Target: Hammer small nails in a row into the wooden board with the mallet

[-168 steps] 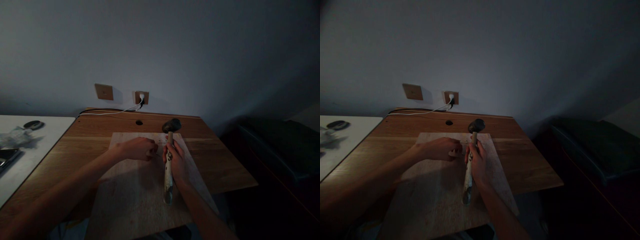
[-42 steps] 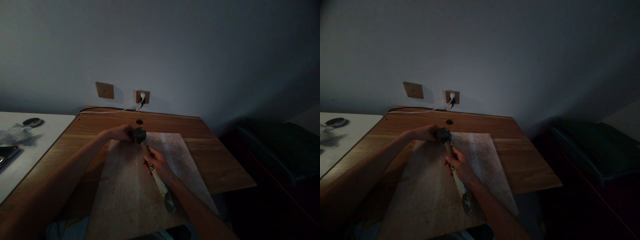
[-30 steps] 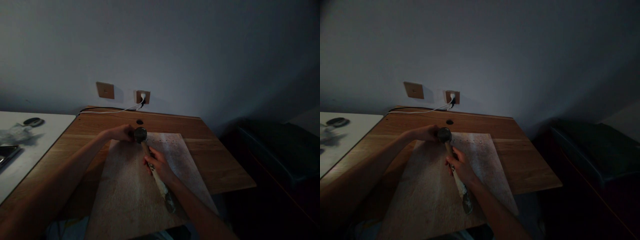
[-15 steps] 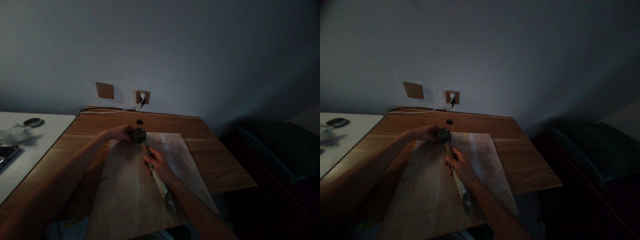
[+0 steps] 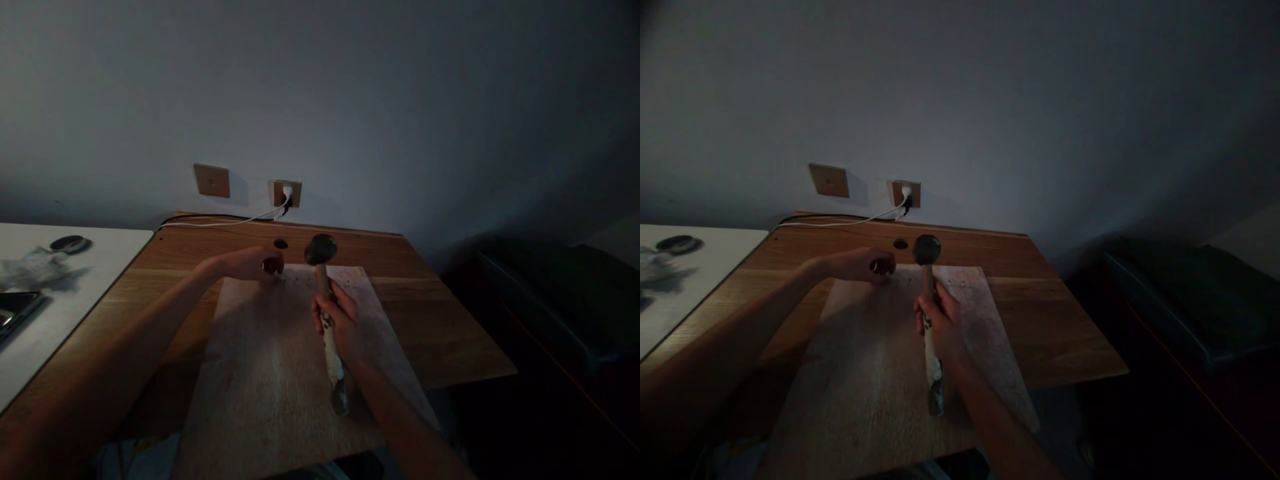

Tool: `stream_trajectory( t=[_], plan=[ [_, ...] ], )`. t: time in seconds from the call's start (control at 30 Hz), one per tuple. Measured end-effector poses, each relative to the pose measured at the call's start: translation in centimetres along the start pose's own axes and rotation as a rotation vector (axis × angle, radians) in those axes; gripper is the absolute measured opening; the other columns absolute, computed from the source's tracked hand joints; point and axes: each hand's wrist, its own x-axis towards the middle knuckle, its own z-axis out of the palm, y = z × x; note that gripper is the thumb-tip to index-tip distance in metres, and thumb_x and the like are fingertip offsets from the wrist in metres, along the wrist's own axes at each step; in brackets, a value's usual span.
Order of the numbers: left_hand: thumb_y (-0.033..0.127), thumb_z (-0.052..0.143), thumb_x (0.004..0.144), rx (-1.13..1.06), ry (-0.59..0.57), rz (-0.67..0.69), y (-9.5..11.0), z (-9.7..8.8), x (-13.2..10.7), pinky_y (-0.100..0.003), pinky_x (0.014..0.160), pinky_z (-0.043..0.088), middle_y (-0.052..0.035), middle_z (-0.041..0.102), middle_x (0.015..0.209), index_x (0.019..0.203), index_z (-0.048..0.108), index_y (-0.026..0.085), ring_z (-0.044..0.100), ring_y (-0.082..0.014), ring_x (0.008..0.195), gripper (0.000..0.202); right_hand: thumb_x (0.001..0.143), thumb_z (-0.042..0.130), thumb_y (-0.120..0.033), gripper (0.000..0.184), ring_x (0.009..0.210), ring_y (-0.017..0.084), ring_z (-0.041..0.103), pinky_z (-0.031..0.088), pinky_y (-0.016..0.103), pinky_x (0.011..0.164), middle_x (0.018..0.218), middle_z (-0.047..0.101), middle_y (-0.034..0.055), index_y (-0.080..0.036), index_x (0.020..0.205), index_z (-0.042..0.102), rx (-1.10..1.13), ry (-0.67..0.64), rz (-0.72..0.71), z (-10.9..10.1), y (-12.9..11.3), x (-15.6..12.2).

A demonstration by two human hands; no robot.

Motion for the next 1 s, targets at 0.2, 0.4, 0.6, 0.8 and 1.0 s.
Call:
stream_trajectory(
  t=[0.2,0.4,0.6,0.8,1.0],
  plan=[
    [0.016,0.064,0.081,0.219,0.164,0.245,4.6,3.4,1.3,-0.024,0.066,0.045,-0.0028,0.07,0.082,0.089,0.071,0.017,0.063,-0.0141,0.071,0.011,0.082,0.065,-0.032,0.012,0.042,0.007,0.045,0.03,0.023,0.041,0.069,0.059,-0.0055,-0.023,0.088,0.06,0.073,0.178,-0.006,-1.8,-0.7,0.7],
    [0.014,0.065,0.089,0.603,0.143,0.482,6.0,7.9,1.8,-0.035,0.088,0.049,-0.0095,0.072,0.102,0.096,0.074,0.019,0.064,-0.0243,0.1,0.013,0.081,0.063,-0.034,0.013,0.039,0.008,0.041,0.028,0.023,0.039,0.061,0.055,-0.0068,-0.023,0.087,0.059,0.134,0.187,0.004,-2.5,0.2,1.4],
    [0.009,0.061,0.09,0.622,0.162,0.465,5.5,7.3,1.9,-0.034,0.086,0.05,-0.0088,0.072,0.097,0.091,0.073,0.018,0.066,-0.0225,0.095,0.014,0.075,0.067,-0.036,0.034,0.039,0.007,0.042,0.031,0.022,0.036,0.065,0.057,-0.0077,-0.022,0.105,0.062,0.2,0.157,0.045,-2.4,0.3,1.5],
    [0.012,0.069,0.082,0.556,0.098,0.323,5.2,5.3,1.2,-0.03,0.08,0.051,-0.0049,0.072,0.094,0.097,0.072,0.021,0.067,-0.0209,0.09,0.018,0.074,0.067,-0.034,0.036,0.038,0.007,0.043,0.033,0.021,0.036,0.066,0.058,-0.0075,-0.022,0.108,0.062,0.229,0.155,0.067,-2.4,0.5,1.6],
    [0.012,0.063,0.083,0.595,0.064,0.423,5.9,6.7,1.4,-0.034,0.079,0.053,-0.0105,0.071,0.089,0.08,0.071,0.017,0.066,-0.0233,0.086,0.009,0.078,0.066,-0.033,0.024,0.039,0.007,0.043,0.031,0.022,0.037,0.067,0.058,-0.0061,-0.022,0.099,0.062,0.209,0.136,0.061,-2.5,0.5,1.4]
  ],
)
